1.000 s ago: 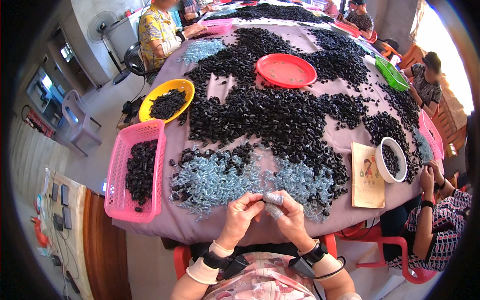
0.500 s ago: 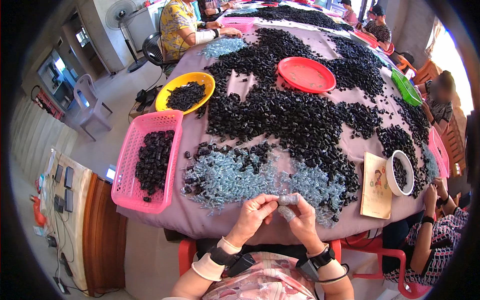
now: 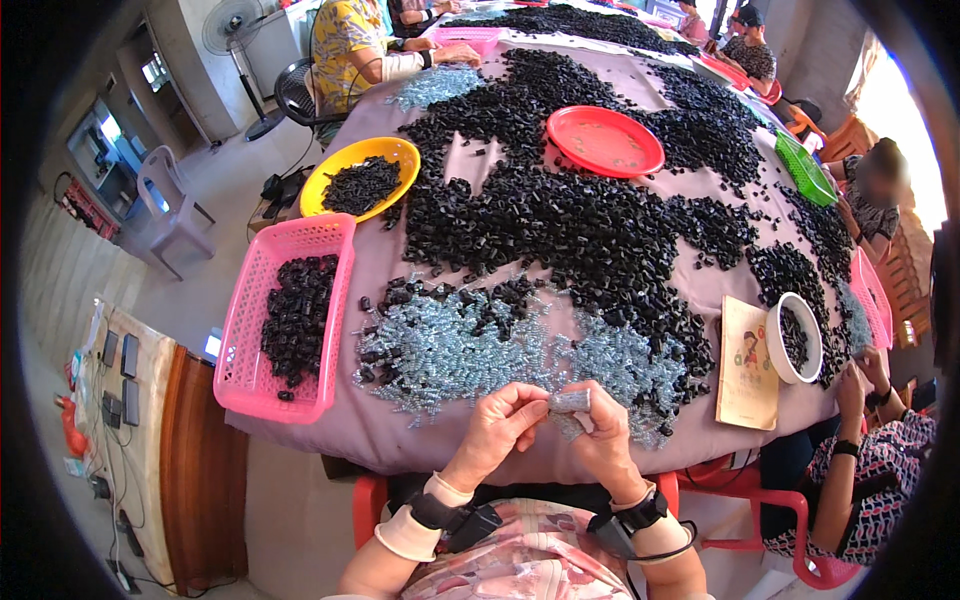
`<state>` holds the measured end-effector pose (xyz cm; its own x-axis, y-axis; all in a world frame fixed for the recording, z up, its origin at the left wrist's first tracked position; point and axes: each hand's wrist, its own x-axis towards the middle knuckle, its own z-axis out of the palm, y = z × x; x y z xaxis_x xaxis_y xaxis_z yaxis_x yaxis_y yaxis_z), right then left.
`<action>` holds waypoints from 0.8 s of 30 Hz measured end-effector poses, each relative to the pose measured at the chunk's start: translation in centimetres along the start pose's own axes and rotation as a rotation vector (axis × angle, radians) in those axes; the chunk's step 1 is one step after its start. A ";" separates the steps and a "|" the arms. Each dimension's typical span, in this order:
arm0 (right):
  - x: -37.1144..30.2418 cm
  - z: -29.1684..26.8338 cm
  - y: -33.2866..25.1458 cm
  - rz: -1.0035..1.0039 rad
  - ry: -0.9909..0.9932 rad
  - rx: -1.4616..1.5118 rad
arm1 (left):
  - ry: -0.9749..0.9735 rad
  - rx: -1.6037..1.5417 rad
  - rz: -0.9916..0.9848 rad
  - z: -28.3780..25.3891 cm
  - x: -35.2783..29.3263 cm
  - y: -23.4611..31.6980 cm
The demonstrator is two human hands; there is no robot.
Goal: Sorting small black shoe components from a pile on a table.
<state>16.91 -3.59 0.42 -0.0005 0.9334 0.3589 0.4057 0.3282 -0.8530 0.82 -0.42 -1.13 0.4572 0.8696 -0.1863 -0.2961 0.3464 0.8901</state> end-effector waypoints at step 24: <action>0.3 1.7 -1.8 -0.192 0.027 -0.270 | 0.021 -0.183 -0.012 -1.1 0.2 -0.6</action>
<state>14.64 -3.62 1.40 -0.0774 0.8530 0.5161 0.6280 0.4438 -0.6393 0.13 0.00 -2.14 0.4442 0.8718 -0.2067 -0.4394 0.4131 0.7977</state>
